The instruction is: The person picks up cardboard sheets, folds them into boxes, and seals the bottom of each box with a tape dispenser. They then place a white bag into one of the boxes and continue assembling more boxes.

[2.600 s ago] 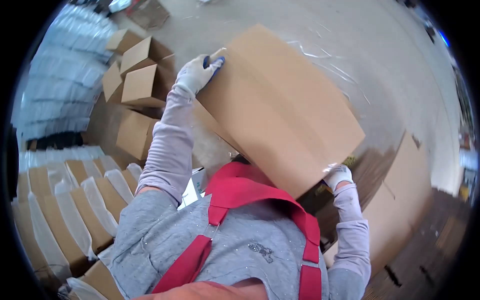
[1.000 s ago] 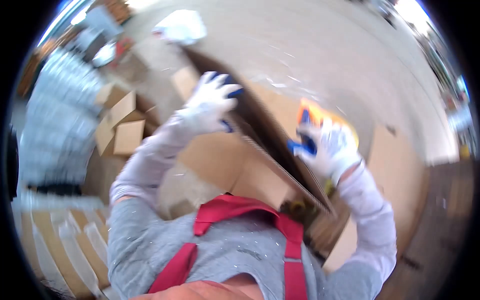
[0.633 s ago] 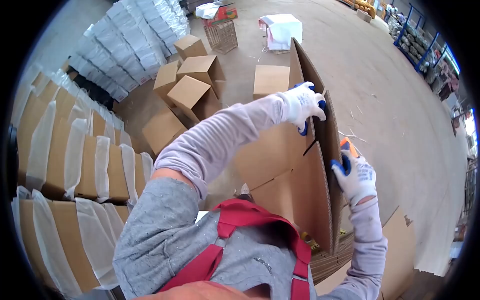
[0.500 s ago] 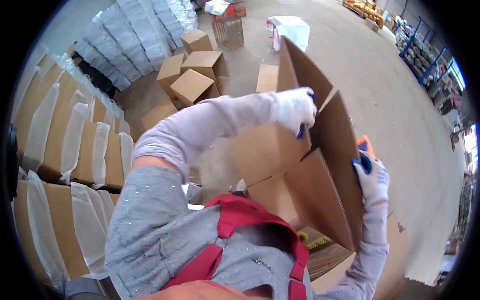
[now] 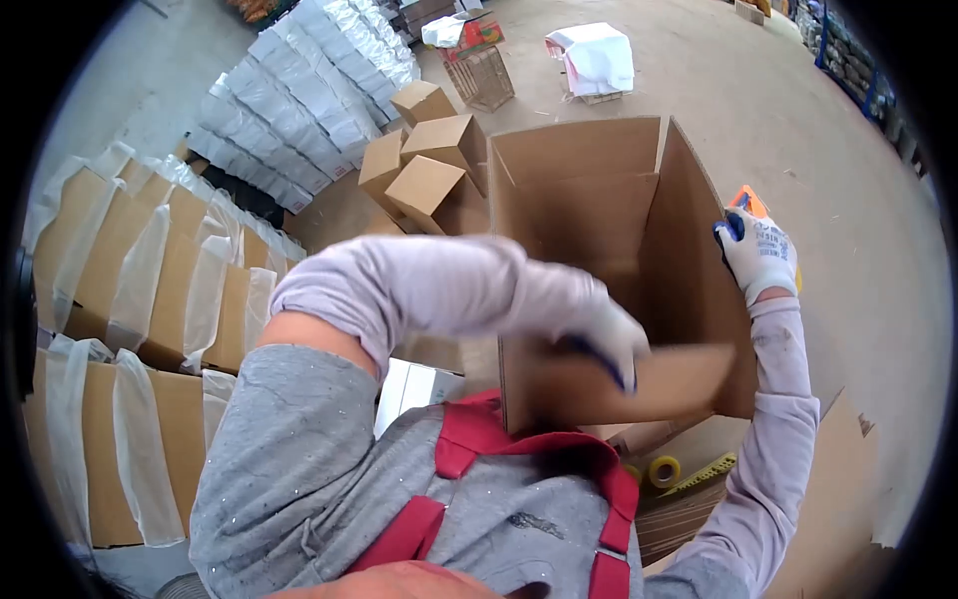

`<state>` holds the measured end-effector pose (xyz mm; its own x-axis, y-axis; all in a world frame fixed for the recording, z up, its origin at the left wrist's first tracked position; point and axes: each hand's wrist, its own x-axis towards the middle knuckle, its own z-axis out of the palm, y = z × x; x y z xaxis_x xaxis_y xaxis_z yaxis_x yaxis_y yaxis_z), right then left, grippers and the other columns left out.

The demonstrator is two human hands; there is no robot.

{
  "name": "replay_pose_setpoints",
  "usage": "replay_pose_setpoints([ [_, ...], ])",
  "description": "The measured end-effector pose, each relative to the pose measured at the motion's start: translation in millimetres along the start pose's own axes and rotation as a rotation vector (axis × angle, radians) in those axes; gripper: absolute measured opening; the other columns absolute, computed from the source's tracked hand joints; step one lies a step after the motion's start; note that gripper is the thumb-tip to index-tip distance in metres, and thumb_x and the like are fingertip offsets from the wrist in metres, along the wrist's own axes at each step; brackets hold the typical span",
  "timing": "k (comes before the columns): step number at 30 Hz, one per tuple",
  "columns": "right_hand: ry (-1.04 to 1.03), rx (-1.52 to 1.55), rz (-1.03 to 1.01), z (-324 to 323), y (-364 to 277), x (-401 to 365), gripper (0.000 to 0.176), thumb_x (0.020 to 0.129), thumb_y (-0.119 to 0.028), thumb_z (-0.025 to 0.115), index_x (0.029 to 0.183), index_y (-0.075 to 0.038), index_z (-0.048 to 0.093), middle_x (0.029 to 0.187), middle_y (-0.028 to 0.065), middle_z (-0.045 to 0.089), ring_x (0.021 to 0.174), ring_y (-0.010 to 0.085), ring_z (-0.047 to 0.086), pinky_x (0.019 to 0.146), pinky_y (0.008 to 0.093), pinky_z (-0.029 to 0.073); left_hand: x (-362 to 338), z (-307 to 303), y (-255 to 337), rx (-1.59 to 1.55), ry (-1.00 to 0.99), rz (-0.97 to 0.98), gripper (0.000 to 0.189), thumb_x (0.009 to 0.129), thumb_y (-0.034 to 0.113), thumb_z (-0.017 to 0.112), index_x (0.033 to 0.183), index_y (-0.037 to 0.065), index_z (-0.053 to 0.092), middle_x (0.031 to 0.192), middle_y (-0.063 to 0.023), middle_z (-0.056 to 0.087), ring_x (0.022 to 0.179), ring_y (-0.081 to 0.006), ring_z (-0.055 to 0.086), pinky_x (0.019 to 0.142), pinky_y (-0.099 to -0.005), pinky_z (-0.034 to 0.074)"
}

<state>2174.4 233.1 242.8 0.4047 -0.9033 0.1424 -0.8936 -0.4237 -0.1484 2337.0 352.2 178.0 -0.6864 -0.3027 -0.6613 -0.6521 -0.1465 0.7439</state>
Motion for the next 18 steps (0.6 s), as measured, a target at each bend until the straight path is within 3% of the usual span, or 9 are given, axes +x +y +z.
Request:
replay_pose_setpoints([
  [2,0.004,0.039,-0.008,3,-4,1,0.036,0.082,-0.038,0.054,0.111,-0.02,0.061,0.101,0.0122,0.063,0.097,0.0282,0.059,0.083,0.0388,0.045,12,-29,-44,-0.256,-0.027,-0.362,0.06,0.075,0.057,0.06,0.104,0.004,0.064,0.105,-0.0173,0.063,0.095,-0.0304,0.06,0.081,-0.0394,0.047],
  [4,0.033,-0.029,-0.053,3,-13,2,0.034,0.081,-0.039,0.054,0.11,-0.022,0.061,0.1,0.0129,0.063,0.097,0.0282,0.059,0.083,0.0389,0.046,30,-34,-26,0.848,0.085,-0.372,0.066,0.076,0.063,0.054,0.108,0.006,0.063,0.111,-0.0142,0.061,0.104,-0.0311,0.056,0.089,-0.0406,0.042],
  [6,0.037,-0.016,-0.043,0,-12,-3,0.031,0.079,-0.038,0.055,0.106,-0.024,0.063,0.098,0.0137,0.062,0.093,0.0291,0.059,0.08,0.0397,0.046,31,-26,-14,0.937,0.16,-0.416,0.067,0.074,0.065,0.054,0.109,0.009,0.064,0.114,-0.0116,0.06,0.108,-0.0313,0.054,0.095,-0.0429,0.038],
  [8,0.03,0.02,-0.044,5,0,-1,0.032,0.08,-0.038,0.055,0.107,-0.023,0.063,0.098,0.0132,0.062,0.093,0.0288,0.059,0.081,0.0398,0.046,2,-41,2,1.089,0.465,-0.256,0.054,0.075,0.055,0.058,0.102,0.009,0.064,0.095,-0.0128,0.064,0.095,-0.0329,0.058,0.086,-0.0438,0.044],
  [10,0.038,0.012,-0.052,6,7,3,0.032,0.08,-0.039,0.056,0.107,-0.022,0.063,0.099,0.013,0.062,0.093,0.0284,0.059,0.081,0.0395,0.046,-70,-71,34,1.575,1.466,0.221,0.045,0.067,0.045,0.065,0.096,0.011,0.062,0.08,-0.011,0.06,0.083,-0.031,0.059,0.08,-0.0428,0.045],
  [12,0.03,-0.01,-0.057,8,-2,2,0.032,0.081,-0.039,0.056,0.107,-0.022,0.063,0.099,0.0128,0.062,0.093,0.028,0.059,0.081,0.0392,0.046,-98,-156,9,0.925,1.451,-0.542,0.048,0.072,0.048,0.065,0.091,0.004,0.062,0.093,-0.0119,0.063,0.089,-0.027,0.06,0.069,-0.042,0.048],
  [14,0.043,-0.012,0.006,2,-4,1,0.034,0.081,-0.038,0.056,0.109,-0.021,0.062,0.103,0.0112,0.062,0.095,0.0266,0.059,0.082,0.0381,0.046,-96,-131,-14,0.846,1.408,-0.446,0.044,0.075,0.048,0.063,0.088,0.005,0.065,0.092,-0.0106,0.065,0.089,-0.0251,0.062,0.068,-0.043,0.049],
  [16,0.064,-0.006,0.001,6,-20,1,0.032,0.082,-0.038,0.056,0.108,-0.021,0.062,0.098,0.0129,0.063,0.091,0.0258,0.06,0.078,0.0386,0.047,-81,-98,-8,0.918,0.905,-0.441,0.041,0.077,0.045,0.061,0.094,0.008,0.067,0.09,-0.0086,0.066,0.086,-0.0257,0.062,0.072,-0.0414,0.049],
  [18,0.062,-0.249,-0.017,-1,-67,-15,0.03,0.081,-0.039,0.057,0.105,-0.023,0.063,0.088,0.0144,0.06,0.083,0.0272,0.06,0.071,0.04,0.046,-73,-103,-23,0.944,0.644,-0.431,0.04,0.077,0.044,0.06,0.096,0.009,0.067,0.09,-0.0083,0.066,0.087,-0.0263,0.062,0.073,-0.0405,0.049],
])
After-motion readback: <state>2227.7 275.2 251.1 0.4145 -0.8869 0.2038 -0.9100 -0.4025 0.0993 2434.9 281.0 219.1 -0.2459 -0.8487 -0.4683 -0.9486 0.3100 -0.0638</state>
